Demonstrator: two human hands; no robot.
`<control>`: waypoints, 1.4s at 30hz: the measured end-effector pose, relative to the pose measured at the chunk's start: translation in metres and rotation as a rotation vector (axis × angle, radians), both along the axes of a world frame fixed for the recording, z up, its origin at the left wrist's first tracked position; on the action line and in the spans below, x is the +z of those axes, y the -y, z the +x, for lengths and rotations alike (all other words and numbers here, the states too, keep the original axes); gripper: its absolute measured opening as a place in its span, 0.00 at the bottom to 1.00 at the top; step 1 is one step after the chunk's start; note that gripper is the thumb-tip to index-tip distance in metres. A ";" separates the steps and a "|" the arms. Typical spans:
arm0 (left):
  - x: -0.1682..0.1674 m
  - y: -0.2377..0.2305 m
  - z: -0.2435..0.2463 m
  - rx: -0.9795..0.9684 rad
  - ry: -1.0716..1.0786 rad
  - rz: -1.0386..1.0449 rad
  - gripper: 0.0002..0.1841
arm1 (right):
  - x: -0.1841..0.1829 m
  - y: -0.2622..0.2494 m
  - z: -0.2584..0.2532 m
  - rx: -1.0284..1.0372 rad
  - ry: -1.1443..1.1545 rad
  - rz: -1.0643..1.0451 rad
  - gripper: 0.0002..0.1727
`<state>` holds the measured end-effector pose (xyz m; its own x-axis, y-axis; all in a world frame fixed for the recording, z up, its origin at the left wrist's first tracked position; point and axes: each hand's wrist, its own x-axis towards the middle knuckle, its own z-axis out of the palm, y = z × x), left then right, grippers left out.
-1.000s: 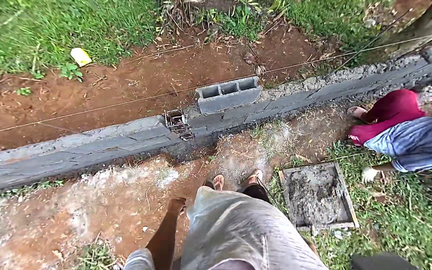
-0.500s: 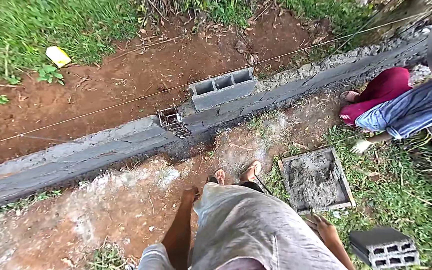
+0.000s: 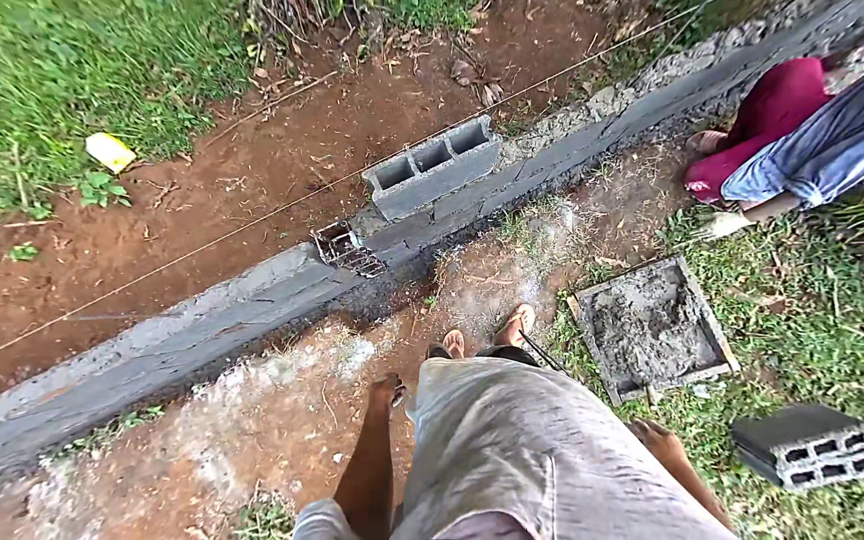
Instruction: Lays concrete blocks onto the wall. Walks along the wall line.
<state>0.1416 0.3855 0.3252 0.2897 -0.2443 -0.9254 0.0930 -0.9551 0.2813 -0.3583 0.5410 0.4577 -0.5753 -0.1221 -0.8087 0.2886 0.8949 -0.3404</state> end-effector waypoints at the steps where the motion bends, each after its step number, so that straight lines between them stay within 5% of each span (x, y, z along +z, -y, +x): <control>1: 0.001 0.003 0.001 0.000 -0.004 -0.009 0.19 | -0.003 0.000 -0.001 -0.006 -0.001 -0.004 0.22; 16: 0.010 0.032 -0.015 -0.101 0.020 -0.010 0.18 | -0.017 -0.009 -0.001 -0.052 0.039 -0.038 0.22; 32: -0.013 0.007 -0.002 -0.134 -0.003 -0.074 0.22 | -0.049 -0.013 -0.019 -0.095 0.037 -0.079 0.22; 42: -0.009 0.023 -0.002 -0.107 -0.006 -0.042 0.19 | -0.029 -0.016 0.013 -0.105 0.048 -0.066 0.22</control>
<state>0.1400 0.3621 0.3166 0.2546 -0.3120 -0.9153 -0.0072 -0.9471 0.3209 -0.3450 0.5571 0.4286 -0.5482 -0.1167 -0.8281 0.3972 0.8351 -0.3806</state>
